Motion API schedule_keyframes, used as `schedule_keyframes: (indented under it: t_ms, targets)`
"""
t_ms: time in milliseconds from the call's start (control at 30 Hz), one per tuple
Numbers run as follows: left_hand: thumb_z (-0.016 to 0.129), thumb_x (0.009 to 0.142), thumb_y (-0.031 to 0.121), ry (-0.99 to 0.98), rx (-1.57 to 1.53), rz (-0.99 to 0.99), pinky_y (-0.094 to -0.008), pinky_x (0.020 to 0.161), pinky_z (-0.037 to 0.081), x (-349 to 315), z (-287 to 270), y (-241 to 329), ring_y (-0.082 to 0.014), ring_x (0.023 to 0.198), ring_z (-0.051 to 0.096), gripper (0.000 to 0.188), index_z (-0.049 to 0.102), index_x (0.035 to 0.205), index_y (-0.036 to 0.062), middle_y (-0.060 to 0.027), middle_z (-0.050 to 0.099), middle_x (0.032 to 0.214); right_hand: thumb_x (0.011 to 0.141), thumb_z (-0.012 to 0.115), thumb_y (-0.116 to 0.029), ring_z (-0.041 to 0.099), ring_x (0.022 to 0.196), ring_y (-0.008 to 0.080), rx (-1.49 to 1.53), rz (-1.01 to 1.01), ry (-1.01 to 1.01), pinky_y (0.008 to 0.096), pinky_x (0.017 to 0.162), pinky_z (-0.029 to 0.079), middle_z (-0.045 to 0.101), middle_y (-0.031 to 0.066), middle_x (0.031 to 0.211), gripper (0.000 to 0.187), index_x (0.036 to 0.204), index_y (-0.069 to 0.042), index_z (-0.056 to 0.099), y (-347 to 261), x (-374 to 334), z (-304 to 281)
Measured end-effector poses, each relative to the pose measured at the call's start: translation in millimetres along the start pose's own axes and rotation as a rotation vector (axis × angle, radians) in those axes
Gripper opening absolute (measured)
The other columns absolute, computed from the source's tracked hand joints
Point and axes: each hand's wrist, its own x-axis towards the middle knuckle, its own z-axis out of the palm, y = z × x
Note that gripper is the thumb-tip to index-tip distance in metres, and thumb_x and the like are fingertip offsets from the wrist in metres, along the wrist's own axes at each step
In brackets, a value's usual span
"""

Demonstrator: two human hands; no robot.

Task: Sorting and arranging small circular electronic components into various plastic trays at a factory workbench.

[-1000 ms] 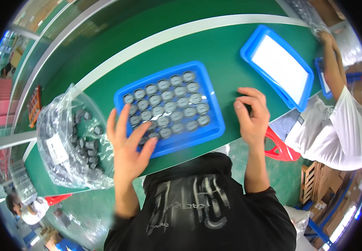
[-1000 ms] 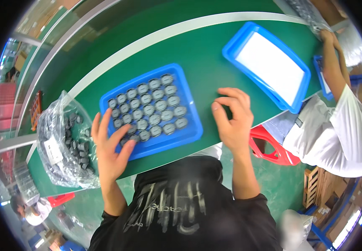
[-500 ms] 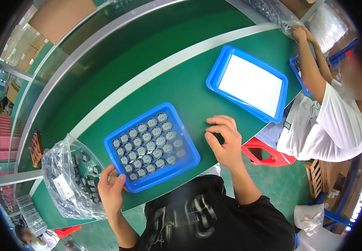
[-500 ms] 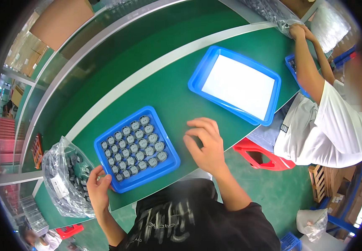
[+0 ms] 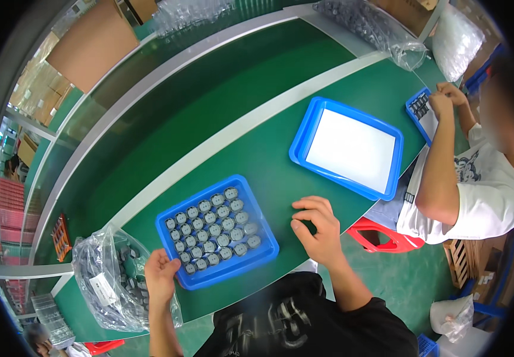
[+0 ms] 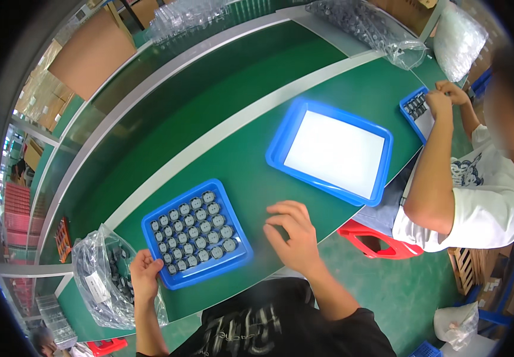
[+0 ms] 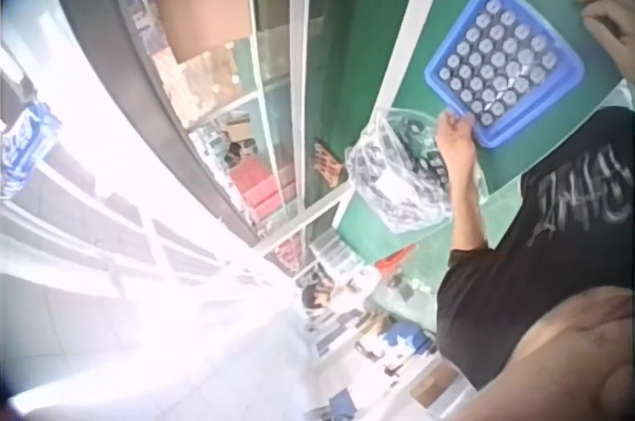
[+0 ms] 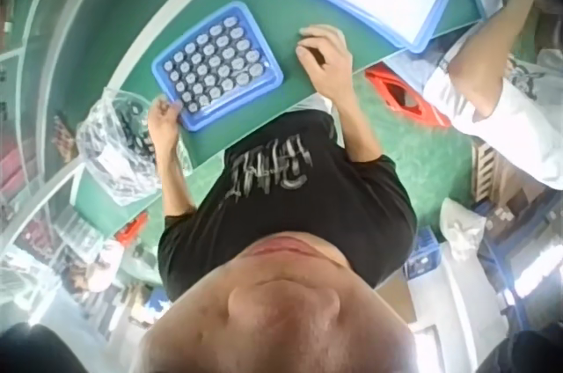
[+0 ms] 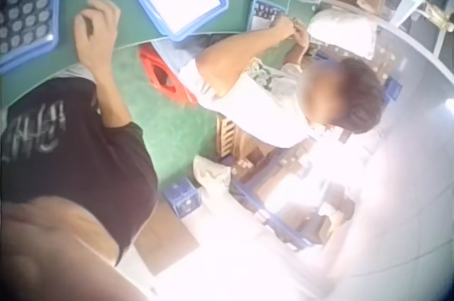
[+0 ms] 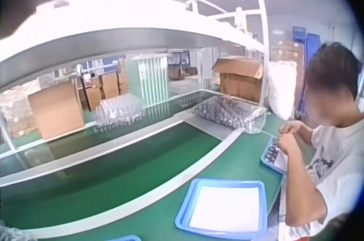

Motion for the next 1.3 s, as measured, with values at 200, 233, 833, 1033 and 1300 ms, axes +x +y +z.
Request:
schedule_keyframes:
  t_ms: [200, 233, 833, 1033, 1300]
  targets:
    - [0.061, 0.088, -0.001, -0.065, -0.044, 0.038, -0.0208, 0.055, 0.047, 53, -9, 49, -0.007, 0.066, 0.059, 0.017, 0.06, 0.105, -0.0034, -0.0024, 0.066, 0.085, 0.08, 0.072, 0.0, 0.063, 0.109, 0.0313, 0.071, -0.007, 0.025, 0.042, 0.093, 0.05, 0.071, 0.0125, 0.11, 0.01, 0.089, -0.001, 0.068, 0, 2, -7]
    - [0.061, 0.088, -0.001, -0.065, -0.049, 0.05, -0.0208, 0.055, 0.047, 68, -11, 55, -0.007, 0.066, 0.059, 0.017, 0.06, 0.105, -0.0034, -0.0024, 0.066, 0.085, 0.081, 0.071, 0.001, 0.063, 0.108, 0.0312, 0.033, -0.053, 0.061, 0.0415, 0.093, 0.049, 0.07, 0.0133, 0.109, 0.011, 0.09, -0.001, 0.067, -5, 5, -15]
    - [0.065, 0.08, 0.002, 0.117, -0.017, 0.189, -0.0377, 0.036, 0.047, 330, -76, 59, -0.0247, 0.045, 0.059, 0.023, 0.06, 0.098, -0.0113, -0.0131, 0.059, 0.067, 0.082, 0.075, -0.015, 0.053, 0.117, 0.0481, -0.888, 0.212, 0.26, 0.0519, 0.098, 0.046, 0.045, 0.0308, 0.136, 0.067, 0.142, 0.0, 0.049, 46, 19, -121]
    - [0.069, 0.081, 0.014, 0.229, 0.214, 0.237, -0.0382, 0.052, 0.061, 323, -107, 75, -0.0275, 0.064, 0.071, 0.021, 0.069, 0.09, -0.0048, -0.0186, 0.071, 0.081, 0.08, 0.06, -0.006, 0.066, 0.093, 0.0438, -0.83, 0.206, 0.283, 0.0503, 0.086, 0.052, 0.067, 0.0286, 0.101, 0.057, 0.137, -0.001, 0.055, 75, 24, -136]
    - [0.062, 0.096, 0.01, -0.072, 0.321, 0.548, -0.0299, 0.079, 0.054, 126, -131, 138, -0.0156, 0.089, 0.066, 0.029, 0.065, 0.122, -0.0042, -0.0104, 0.069, 0.102, 0.087, 0.062, -0.008, 0.057, 0.068, 0.0117, -0.587, 0.253, 0.395, 0.0286, 0.064, 0.048, 0.071, 0.0133, 0.093, 0.03, 0.116, -0.002, 0.07, 26, 51, -119]
